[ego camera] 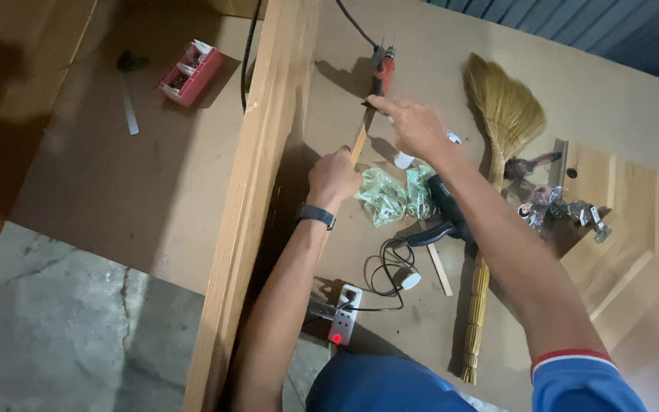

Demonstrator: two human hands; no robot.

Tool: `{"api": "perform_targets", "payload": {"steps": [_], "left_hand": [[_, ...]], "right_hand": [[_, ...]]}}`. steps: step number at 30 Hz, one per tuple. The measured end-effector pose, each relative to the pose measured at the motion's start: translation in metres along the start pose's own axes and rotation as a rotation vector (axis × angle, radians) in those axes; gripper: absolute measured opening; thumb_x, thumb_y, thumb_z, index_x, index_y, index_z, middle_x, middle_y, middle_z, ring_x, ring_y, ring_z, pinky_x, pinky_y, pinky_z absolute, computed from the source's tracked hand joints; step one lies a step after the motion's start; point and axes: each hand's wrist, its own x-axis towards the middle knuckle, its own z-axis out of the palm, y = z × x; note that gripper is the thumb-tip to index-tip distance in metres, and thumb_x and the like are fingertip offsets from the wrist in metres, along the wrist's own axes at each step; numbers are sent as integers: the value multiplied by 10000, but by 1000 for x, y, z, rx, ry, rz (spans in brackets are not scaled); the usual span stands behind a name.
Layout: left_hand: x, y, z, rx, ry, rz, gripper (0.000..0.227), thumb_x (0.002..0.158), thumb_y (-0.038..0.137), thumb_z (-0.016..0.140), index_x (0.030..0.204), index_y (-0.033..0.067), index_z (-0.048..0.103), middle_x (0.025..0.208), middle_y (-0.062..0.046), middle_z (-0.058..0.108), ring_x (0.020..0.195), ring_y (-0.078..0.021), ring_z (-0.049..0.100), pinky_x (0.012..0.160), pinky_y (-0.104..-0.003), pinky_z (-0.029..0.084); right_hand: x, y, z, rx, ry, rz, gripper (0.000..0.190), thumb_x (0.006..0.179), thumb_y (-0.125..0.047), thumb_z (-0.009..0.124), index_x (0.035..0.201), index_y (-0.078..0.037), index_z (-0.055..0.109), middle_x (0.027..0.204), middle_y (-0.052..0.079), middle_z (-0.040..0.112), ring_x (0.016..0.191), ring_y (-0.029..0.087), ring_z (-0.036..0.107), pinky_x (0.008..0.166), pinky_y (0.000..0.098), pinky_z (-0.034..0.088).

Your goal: The person applies glue from a squeeze bottle to the edge of a wood board, presses a smaller wood piece onto the glued edge, and uses a putty knife to scrape away excess glue before holding the joint in place.

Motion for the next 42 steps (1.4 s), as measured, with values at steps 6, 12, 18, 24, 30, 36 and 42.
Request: {"api": "perform_targets", "payload": {"steps": [6, 12, 18, 24, 30, 36, 42], "left_hand": [[-1, 0, -4, -4, -17, -17, 689, 912, 169, 605, 1514, -100, 406, 1332, -366, 603, 1256, -469, 613, 1003, -640, 498], [10, -5, 10, 29, -9, 13, 667, 937, 214, 604, 1494, -111, 434, 1312, -352, 621, 1265, -489, 604, 1006, -624, 505], [-4, 6, 3, 32, -24, -6, 703, 928, 260, 576, 1508, -107, 424, 1355, -359, 600, 1297, -490, 580, 1042, -661, 466], [2, 1, 5, 34, -10, -7, 660, 908, 180, 566, 1485, -120, 457, 1300, -357, 635, 1255, -471, 618, 1021, -632, 485], [1, 4, 5, 19, -44, -16, 724, 887, 225, 562, 1497, -136, 414, 1315, -384, 610, 1267, -523, 585, 1011, -695, 464], [4, 2, 7, -12, 4, -9, 642, 900, 124, 550, 1480, -130, 445, 1273, -390, 631, 1224, -531, 617, 978, -681, 493], [-2, 12, 5, 56, -40, -26, 646, 898, 125, 512, 1500, -99, 444, 1301, -372, 626, 1236, -524, 608, 992, -683, 487]], "right_hand": [[14, 32, 27, 198, 10, 52, 678, 1019, 4, 520, 1604, -316, 393, 1434, 161, 609, 1306, 384, 599, 1055, 578, 469], [16, 41, 43, 396, 124, -82, 433, 1073, -55, 563, 1462, -234, 626, 1004, 192, 737, 821, 281, 672, 697, 437, 528], [22, 31, 19, 284, 73, 60, 341, 1062, -107, 531, 1368, -123, 682, 1278, 105, 724, 1212, 319, 675, 1181, 642, 280], [9, 14, -2, 340, 107, 46, 299, 1029, -71, 594, 1289, -137, 726, 1043, 118, 758, 1055, 329, 732, 965, 529, 516], [22, 27, 5, 337, -23, 107, 432, 1081, -163, 502, 1464, -325, 617, 954, 109, 746, 859, 315, 732, 818, 486, 576], [23, 31, 23, 345, 51, -17, 499, 1040, -41, 553, 1488, -260, 586, 1264, 143, 723, 1187, 380, 678, 1111, 676, 376], [19, 30, 6, 314, -22, 81, 569, 986, -30, 543, 1472, -318, 606, 1245, 83, 736, 1124, 345, 701, 1016, 577, 518]]}}
